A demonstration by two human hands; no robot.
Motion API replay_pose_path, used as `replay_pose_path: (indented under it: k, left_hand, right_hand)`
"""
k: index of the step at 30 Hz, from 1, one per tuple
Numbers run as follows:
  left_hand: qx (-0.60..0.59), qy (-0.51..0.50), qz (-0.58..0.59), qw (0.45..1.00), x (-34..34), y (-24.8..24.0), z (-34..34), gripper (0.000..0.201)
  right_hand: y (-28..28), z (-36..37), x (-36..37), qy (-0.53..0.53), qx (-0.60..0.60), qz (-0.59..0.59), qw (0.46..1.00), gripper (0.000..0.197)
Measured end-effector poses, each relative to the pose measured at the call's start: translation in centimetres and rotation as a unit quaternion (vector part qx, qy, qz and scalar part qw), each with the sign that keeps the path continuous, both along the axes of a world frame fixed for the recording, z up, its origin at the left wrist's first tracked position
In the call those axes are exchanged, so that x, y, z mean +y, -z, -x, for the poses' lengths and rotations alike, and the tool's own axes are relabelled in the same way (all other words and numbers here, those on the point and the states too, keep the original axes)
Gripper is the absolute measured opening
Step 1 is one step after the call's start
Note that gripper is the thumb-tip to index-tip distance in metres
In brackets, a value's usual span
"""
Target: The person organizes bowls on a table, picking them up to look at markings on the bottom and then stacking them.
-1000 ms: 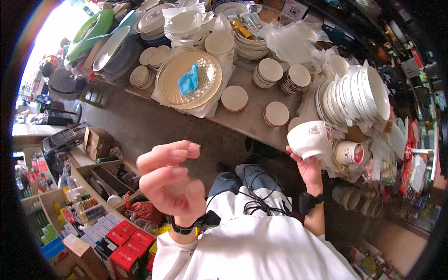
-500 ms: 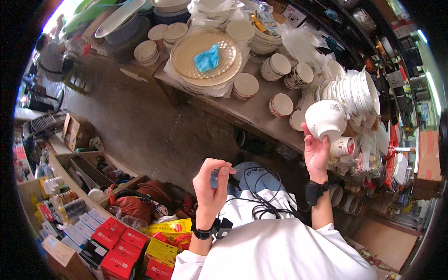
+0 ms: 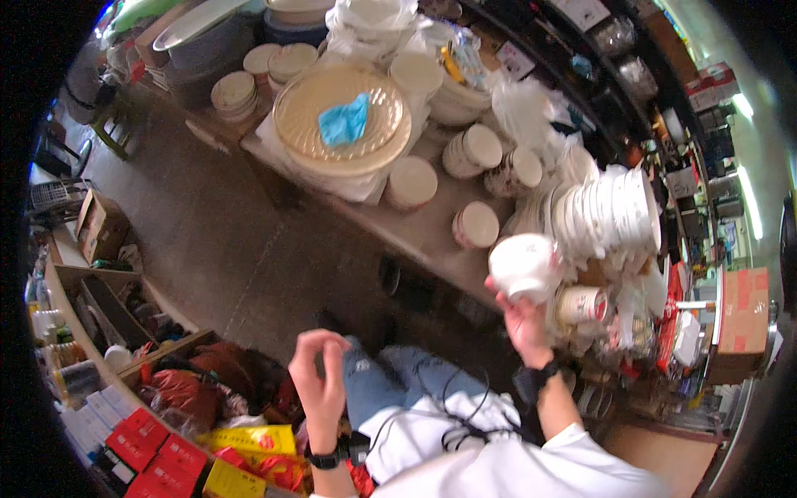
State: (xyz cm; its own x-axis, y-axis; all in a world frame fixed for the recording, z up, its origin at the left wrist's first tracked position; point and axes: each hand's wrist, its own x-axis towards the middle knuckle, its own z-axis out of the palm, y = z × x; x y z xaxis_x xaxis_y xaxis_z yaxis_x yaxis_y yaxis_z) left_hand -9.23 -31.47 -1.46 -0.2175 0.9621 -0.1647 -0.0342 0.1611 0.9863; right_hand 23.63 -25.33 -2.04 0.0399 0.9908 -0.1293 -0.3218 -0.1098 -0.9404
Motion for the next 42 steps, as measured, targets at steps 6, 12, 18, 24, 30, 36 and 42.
replay_pose_path:
  k: [6,12,18,24,30,36,42]
  left_hand:
    - [-0.111,0.163,0.015,0.98,1.7,2.6,-10.4,0.068]
    - [-0.178,0.192,0.03,0.965,3.8,5.1,-18.2,0.101]
    - [-0.166,0.11,0.037,0.979,4.5,10.7,-20.1,0.108]
    - [-0.271,0.079,0.054,0.958,4.0,15.5,-17.5,0.111]
    - [-0.246,0.12,0.108,0.956,2.5,17.1,-15.9,0.119]
    - [-0.184,0.149,0.075,0.969,2.5,16.9,-14.8,0.123]
    - [-0.176,0.213,0.058,0.959,3.3,16.7,-14.1,0.121]
  right_hand:
    - [6.4,-2.4,-1.8,-0.029,-0.223,0.02,0.974,0.075]
    - [8.3,-1.9,-0.9,-0.073,-0.194,-0.061,0.976,0.072]
    - [9.7,-2.6,0.0,-0.188,-0.29,-0.063,0.936,0.058]
    - [9.7,-3.2,0.1,-0.342,-0.132,0.108,0.924,0.082]
    - [12.2,-1.7,-0.2,-0.35,-0.15,0.15,0.912,0.074]
    - [12.3,-0.1,0.0,-0.323,-0.089,0.168,0.927,0.086]
    - [11.4,-1.1,2.4,-0.337,-0.067,0.244,0.907,0.129]
